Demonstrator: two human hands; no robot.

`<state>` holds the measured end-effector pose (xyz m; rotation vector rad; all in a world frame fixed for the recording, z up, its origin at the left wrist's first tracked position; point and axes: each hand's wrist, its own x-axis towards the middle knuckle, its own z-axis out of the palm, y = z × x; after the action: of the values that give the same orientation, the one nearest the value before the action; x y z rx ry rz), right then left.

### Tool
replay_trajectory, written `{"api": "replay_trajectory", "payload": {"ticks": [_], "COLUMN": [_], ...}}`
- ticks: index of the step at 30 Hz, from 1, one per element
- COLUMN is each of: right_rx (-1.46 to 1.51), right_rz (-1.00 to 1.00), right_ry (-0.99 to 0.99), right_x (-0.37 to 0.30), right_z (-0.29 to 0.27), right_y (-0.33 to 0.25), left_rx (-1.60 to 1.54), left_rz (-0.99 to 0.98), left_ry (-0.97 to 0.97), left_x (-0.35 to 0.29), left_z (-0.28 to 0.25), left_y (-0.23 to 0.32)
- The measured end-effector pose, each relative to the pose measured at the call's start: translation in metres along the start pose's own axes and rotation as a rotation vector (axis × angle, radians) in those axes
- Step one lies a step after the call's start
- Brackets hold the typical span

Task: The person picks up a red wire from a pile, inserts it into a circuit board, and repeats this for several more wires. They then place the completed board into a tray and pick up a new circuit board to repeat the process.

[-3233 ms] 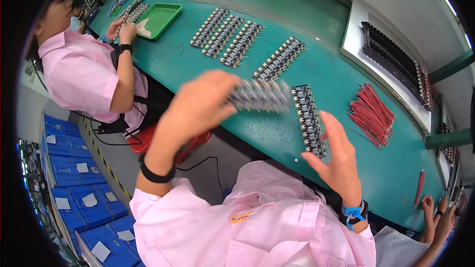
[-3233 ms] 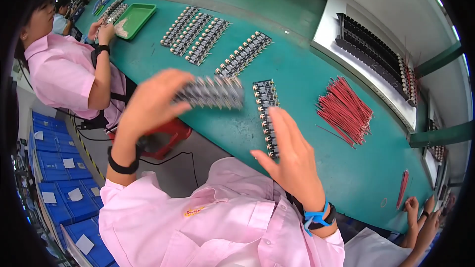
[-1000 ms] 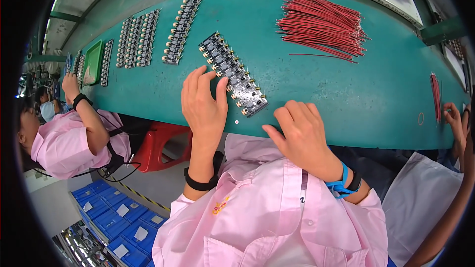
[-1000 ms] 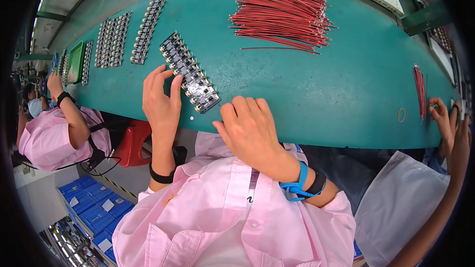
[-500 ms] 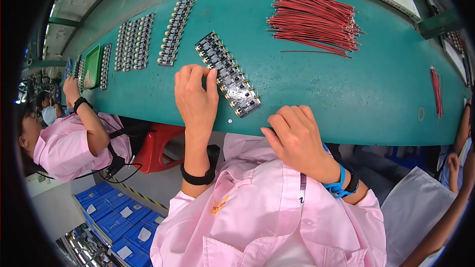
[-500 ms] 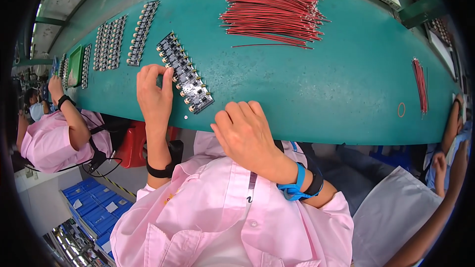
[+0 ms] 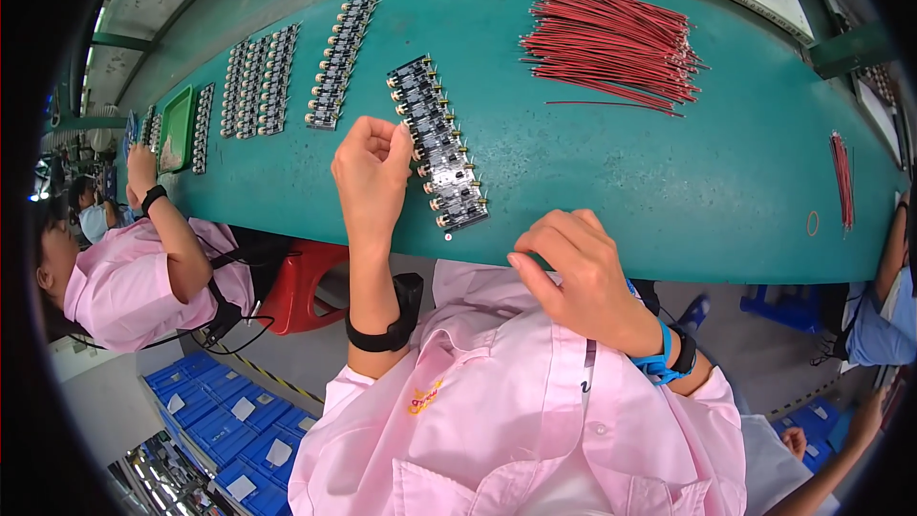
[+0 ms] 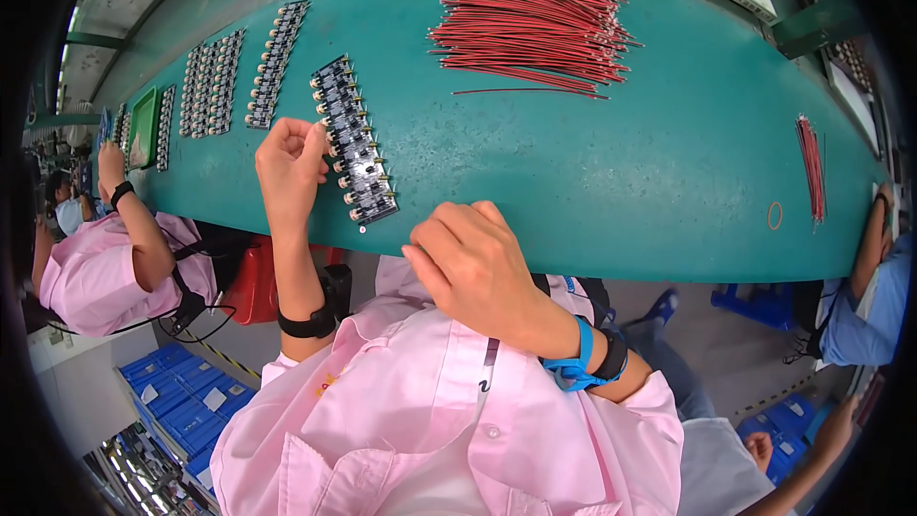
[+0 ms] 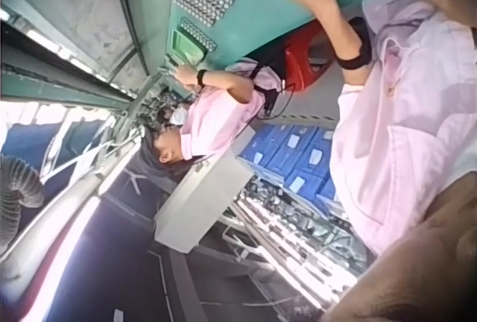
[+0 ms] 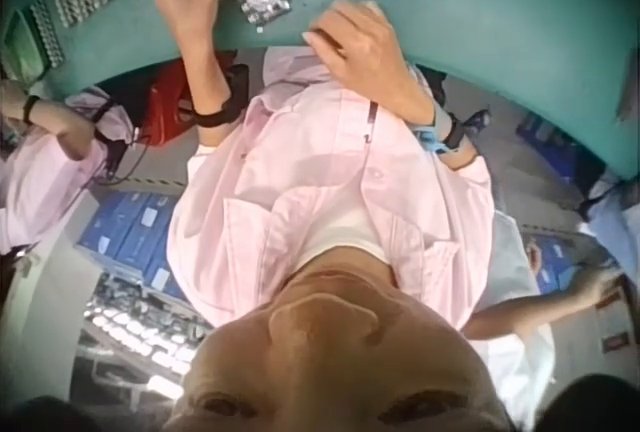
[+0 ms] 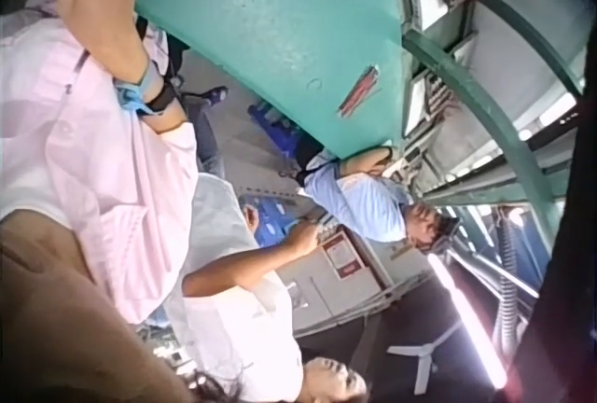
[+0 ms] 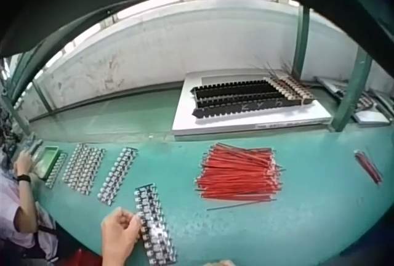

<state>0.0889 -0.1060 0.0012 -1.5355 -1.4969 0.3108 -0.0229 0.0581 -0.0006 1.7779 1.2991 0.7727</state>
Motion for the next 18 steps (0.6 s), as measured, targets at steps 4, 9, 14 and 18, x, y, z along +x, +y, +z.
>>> {"api": "replay_trajectory", "payload": {"ticks": [4,9,14,18], "right_rx": [0.034,-0.028,-0.098,-0.038], "right_rz": [0.032,0.022,0.003,-0.028], "right_ry": [-0.006,-0.01,-0.022,-0.025], "right_x": [0.0,0.0,-0.003,-0.01], "right_z": [0.0,0.001,0.005,0.009], "right_y": [0.0,0.001,0.0,-0.003], "left_rx": [-0.035,0.248,0.475,0.491], "left_rz": [-0.022,0.236,0.51,0.506], "left_ry": [-0.026,0.059,0.025,0.008], "left_x": [0.002,-0.002,-0.001,-0.002], "left_z": [-0.001,-0.005,-0.012,-0.008], "left_y": [-0.002,-0.001,-0.005,-0.003]}}
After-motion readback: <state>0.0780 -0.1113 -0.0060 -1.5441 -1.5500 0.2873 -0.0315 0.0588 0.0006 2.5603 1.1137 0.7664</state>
